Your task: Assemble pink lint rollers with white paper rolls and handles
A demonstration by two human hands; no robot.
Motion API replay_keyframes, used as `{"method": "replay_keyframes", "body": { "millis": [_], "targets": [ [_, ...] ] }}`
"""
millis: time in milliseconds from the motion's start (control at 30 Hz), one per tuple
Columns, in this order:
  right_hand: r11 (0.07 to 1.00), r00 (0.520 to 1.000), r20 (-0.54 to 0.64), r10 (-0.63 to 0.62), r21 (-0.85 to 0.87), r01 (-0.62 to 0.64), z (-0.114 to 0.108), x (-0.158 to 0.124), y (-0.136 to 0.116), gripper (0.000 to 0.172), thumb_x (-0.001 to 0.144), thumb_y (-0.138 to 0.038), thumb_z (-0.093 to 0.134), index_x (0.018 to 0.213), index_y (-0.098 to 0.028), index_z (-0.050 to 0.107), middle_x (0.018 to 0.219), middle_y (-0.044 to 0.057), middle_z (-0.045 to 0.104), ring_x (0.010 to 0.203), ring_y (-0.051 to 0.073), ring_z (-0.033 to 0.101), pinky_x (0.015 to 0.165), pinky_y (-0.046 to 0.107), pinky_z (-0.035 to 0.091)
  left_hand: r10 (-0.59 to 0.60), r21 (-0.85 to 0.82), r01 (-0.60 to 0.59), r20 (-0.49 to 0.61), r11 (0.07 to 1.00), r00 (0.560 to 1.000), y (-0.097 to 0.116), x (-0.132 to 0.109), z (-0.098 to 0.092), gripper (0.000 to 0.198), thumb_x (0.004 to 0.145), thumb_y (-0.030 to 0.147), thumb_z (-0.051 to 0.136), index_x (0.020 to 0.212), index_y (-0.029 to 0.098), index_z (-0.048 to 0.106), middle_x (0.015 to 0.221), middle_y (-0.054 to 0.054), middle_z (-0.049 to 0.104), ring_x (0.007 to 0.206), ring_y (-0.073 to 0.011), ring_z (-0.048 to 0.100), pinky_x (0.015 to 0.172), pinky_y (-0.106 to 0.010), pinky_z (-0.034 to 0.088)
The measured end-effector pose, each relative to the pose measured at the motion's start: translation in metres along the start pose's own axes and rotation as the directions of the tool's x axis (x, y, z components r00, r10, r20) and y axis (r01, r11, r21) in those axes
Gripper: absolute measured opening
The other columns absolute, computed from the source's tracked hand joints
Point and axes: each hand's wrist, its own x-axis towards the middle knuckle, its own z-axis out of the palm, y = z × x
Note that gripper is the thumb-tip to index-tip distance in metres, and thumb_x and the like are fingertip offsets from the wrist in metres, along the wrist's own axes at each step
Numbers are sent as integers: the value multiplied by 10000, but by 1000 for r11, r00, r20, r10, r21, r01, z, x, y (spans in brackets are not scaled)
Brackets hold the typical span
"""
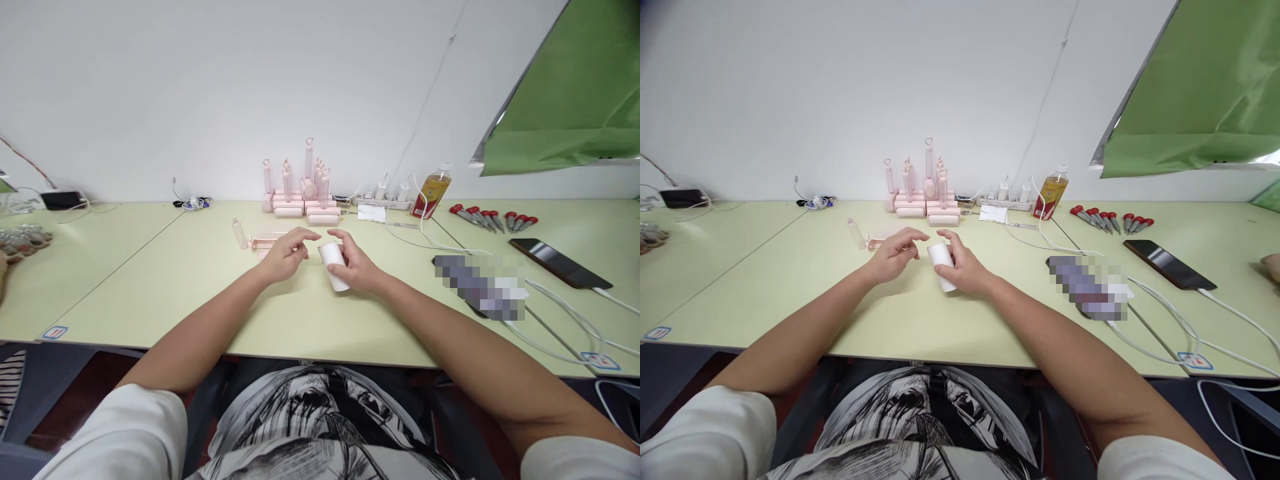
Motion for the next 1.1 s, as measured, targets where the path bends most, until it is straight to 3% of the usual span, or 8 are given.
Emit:
{"method": "replay_keyframes", "body": {
  "millis": [100,233,333,433,633,733,833,1100],
  "targets": [
    [999,999,-26,25,-22,-26,-1,1,2,677,793,-336,621,1400,-254,332,902,6,551,718,168,530,632,302,439,-137,243,187,-207,952,969,-4,5,-24,293,764,224,538,1004,195,703,845,-48,682,669,-176,578,655,-313,459],
    [998,998,-21,57,-38,-58,-1,1,3,613,783,-346,631,1343,-264,398,924,8,568,729,173,541,637,309,449,-470,617,504,-235,604,851,-5,7,-55,189,771,238,524,838,186,693,746,-64,686,646,-212,598,614,-314,433],
    [998,998,-18,56,-38,-57,0,1,2,611,773,-350,641,1331,-262,405,922,5,574,728,171,545,638,308,454,-660,798,488,-157,354,735,-5,6,-60,119,746,258,565,736,176,652,764,-105,692,677,-244,629,573,-312,404],
    [998,998,-19,54,-35,-54,0,1,0,602,767,-350,644,1314,-256,410,914,4,582,722,169,549,636,306,458,-713,862,421,-106,281,693,-8,5,-52,106,721,274,604,718,170,625,788,-128,696,729,-268,651,579,-309,394],
    [997,995,-53,79,-9,-80,0,3,0,568,763,-363,651,1265,-255,407,888,-7,592,696,164,556,602,293,457,-636,819,278,131,502,760,-9,3,-29,153,769,303,579,664,195,608,777,-54,697,742,-218,636,627,-294,405],
    [997,992,-96,82,9,-82,1,5,1,532,758,-368,650,1219,-249,414,835,-22,588,664,158,546,581,285,448,-418,618,150,314,771,852,-3,0,-22,200,801,352,573,679,196,600,861,-40,693,796,-202,635,687,-293,444],
    [995,984,-154,95,32,-91,0,7,2,481,761,-386,637,1167,-245,421,795,-31,589,650,159,545,577,287,448,-256,427,112,296,897,920,0,-2,-19,273,848,416,553,693,192,569,926,-47,682,896,-204,633,741,-298,465],
    [988,957,-261,129,-52,-148,-2,10,2,389,751,-399,655,1060,-253,469,806,-30,612,677,163,555,605,294,444,-322,396,166,369,903,872,-14,-3,-17,249,875,432,523,770,207,545,799,-10,670,689,-158,578,614,-271,419]
  ]
}}
